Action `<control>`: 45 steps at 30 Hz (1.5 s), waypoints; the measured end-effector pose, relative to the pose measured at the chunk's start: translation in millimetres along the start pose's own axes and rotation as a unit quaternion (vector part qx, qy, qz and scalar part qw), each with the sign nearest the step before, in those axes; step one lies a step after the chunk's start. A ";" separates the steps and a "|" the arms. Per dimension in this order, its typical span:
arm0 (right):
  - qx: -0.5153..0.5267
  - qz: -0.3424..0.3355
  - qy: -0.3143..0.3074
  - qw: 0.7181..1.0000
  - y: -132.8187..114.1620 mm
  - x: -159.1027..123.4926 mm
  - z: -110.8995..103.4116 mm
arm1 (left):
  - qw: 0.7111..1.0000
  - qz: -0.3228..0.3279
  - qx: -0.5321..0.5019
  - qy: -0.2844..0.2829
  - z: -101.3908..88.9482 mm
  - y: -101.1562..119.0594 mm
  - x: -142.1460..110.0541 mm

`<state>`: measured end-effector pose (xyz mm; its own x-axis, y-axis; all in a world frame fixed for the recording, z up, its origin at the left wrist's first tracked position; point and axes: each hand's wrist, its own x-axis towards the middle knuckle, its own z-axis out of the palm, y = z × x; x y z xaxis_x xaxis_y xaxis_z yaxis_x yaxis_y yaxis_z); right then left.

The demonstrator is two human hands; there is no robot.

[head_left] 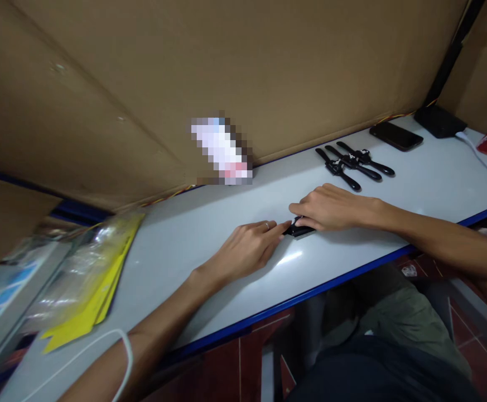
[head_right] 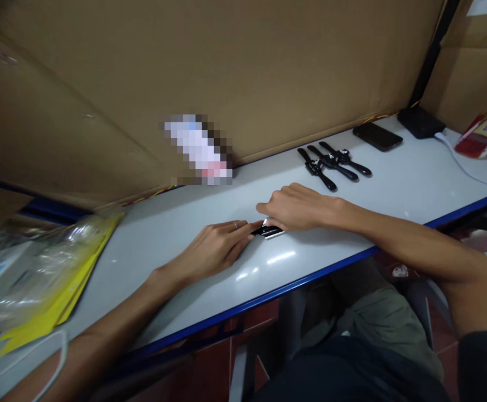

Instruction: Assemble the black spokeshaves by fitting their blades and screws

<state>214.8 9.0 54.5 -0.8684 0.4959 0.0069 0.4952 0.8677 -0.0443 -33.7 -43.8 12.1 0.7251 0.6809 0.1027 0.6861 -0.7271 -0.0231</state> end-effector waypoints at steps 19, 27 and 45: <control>-0.027 -0.006 0.004 1.000 -0.9 1.4 2.3 | 1.000 0.003 0.007 -0.004 -0.4 -0.5 0.5; -0.023 0.005 0.007 1.000 -0.7 2.2 3.6 | 1.000 0.001 0.007 -0.003 1.3 -0.5 0.4; 0.034 0.287 0.250 0.924 74.4 -11.8 -15.5 | 1.000 -0.011 -0.021 -0.018 1.9 -2.3 0.0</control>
<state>262.3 68.2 66.5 -0.3331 0.8425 0.4234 0.8527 0.4608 -0.2460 -35.1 -41.9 10.3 0.7122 0.6987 0.0671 0.6991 -0.7147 0.0209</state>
